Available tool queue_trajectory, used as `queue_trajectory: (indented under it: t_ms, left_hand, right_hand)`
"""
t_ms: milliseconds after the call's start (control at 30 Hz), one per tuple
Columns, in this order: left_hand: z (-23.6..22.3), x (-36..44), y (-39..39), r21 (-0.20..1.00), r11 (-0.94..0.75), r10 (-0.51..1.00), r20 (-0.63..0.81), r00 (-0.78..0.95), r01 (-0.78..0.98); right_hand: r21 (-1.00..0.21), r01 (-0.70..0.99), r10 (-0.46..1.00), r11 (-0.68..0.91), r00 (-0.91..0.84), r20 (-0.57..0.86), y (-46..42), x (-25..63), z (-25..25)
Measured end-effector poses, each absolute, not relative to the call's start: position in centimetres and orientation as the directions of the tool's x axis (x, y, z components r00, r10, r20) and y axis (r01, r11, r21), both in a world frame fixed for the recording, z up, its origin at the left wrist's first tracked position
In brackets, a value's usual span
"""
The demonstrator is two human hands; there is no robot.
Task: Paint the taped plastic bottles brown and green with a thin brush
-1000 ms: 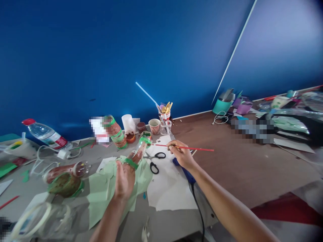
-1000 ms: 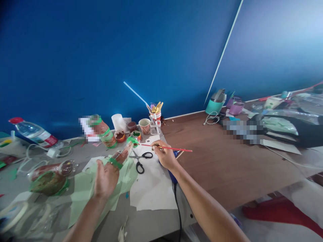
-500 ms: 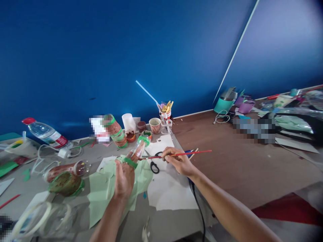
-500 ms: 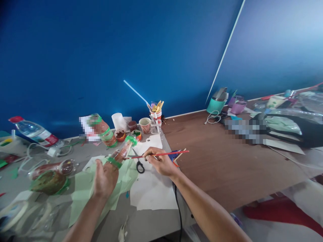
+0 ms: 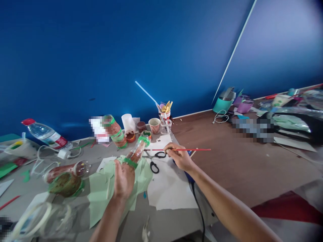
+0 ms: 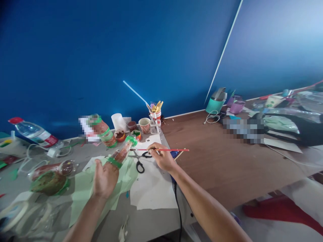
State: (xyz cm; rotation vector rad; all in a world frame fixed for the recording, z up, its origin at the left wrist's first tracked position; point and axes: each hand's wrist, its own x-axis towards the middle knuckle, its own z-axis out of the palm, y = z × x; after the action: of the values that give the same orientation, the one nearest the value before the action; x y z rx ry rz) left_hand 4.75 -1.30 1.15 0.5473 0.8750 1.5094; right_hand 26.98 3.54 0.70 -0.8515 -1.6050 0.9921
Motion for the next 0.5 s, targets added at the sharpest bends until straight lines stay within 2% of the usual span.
queue_trajectory:
  t_ms: [267,500]
  left_hand:
    - [1.0,4.5,-1.2,0.779,0.009,0.981,-0.127,-0.144,-0.627]
    - [1.8,4.8,-1.0,0.759,0.003,0.967,-0.169,-0.192,-0.652]
  right_hand:
    - [-0.836,0.111,0.838,0.537,-0.185,0.513,3.0,26.3,0.7]
    - [-0.899,-0.016,0.843,0.439,-0.341,0.417,1.8,26.0,1.7]
